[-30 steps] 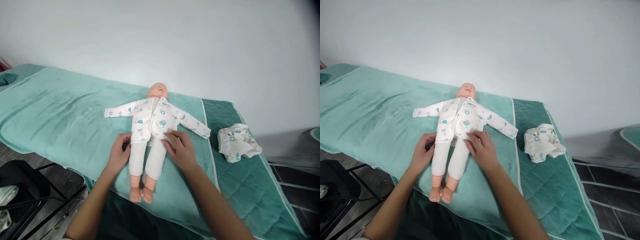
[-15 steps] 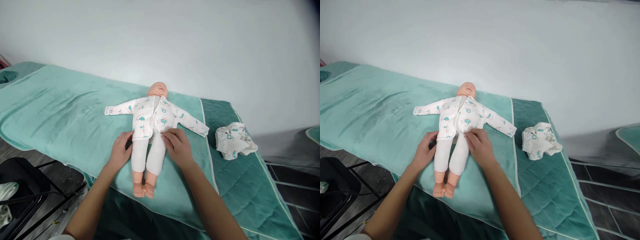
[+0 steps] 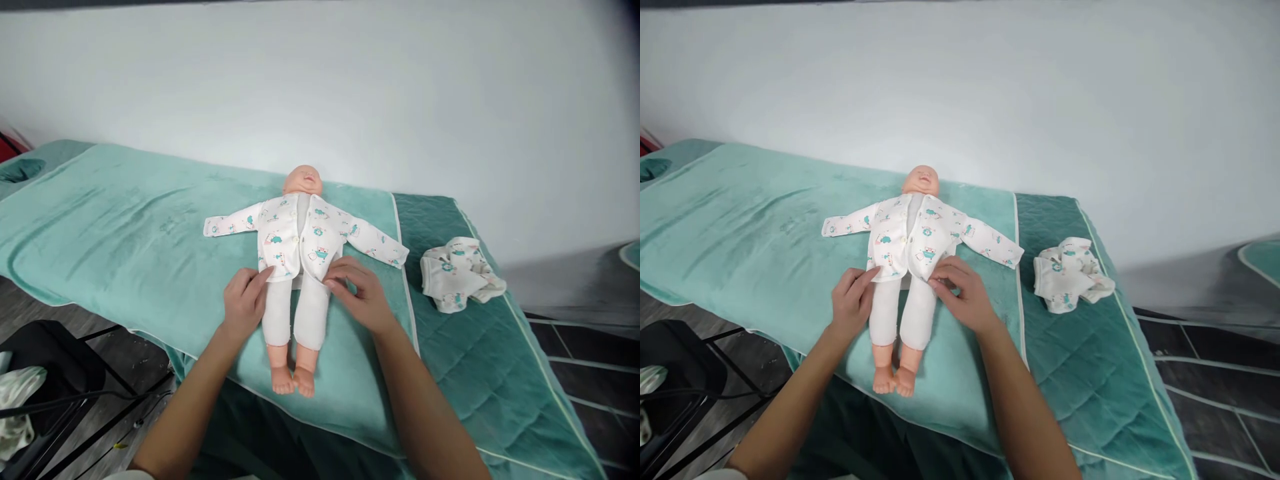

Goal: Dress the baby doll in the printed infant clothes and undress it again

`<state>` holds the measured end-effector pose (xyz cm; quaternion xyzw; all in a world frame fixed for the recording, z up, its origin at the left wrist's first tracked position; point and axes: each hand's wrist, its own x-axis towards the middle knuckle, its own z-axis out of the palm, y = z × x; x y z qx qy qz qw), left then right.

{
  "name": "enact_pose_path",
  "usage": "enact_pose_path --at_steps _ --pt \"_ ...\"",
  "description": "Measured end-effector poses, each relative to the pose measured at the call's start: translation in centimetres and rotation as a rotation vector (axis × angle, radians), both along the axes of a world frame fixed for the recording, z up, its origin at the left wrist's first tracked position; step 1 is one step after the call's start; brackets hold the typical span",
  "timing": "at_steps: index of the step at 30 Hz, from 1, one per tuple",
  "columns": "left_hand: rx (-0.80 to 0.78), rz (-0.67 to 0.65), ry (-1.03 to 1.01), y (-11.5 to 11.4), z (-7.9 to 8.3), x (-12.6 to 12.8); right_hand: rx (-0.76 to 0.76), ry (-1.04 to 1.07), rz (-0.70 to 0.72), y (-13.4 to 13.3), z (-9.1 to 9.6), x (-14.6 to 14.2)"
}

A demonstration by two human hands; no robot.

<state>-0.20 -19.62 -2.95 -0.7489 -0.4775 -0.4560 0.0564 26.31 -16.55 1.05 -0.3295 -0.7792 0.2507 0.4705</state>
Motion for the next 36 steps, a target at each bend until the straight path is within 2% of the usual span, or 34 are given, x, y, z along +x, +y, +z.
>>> enact_pose_path --at_steps 5,9,12,15,18,21,24,28,32,36 --pt "-0.171 0.038 -0.172 -0.3 0.0 -0.5 -0.083 0.048 -0.170 0.6 -0.6 0.5" --pt "-0.372 0.132 -0.284 -0.4 -0.3 -0.7 -0.216 0.044 -0.306 0.4 -2.7 2.0" --pt "-0.447 0.169 -0.240 -0.5 -0.4 -0.7 -0.312 -0.005 -0.322 -0.6 -4.3 2.2" --pt "-0.492 0.171 -0.120 -0.6 -0.3 -0.6 -0.351 -0.096 -0.347 -1.7 -4.9 1.4" --pt "-0.487 0.171 -0.103 -0.8 -0.2 -0.5 -0.425 -0.089 -0.424 -2.1 -4.3 0.4" --pt "-0.458 0.221 -0.241 -1.1 -0.4 -0.6 -0.494 -0.147 -0.462 -2.3 -3.4 0.1" --pt "-0.448 0.259 -0.315 -1.3 -0.6 -0.7 -0.506 -0.279 -0.492 -2.9 -2.9 0.4" --pt "-0.399 0.265 -0.290 -1.3 -0.4 -0.8 -0.498 -0.366 -0.570 -4.0 -2.8 0.7" --pt "-0.324 0.164 -0.306 -1.1 -0.1 -0.8 -0.471 -0.265 -0.607 -4.1 -3.4 1.0" --pt "-0.321 0.099 -0.344 -1.1 -0.2 -0.8 -0.393 -0.139 -0.591 -3.7 -4.1 1.2"
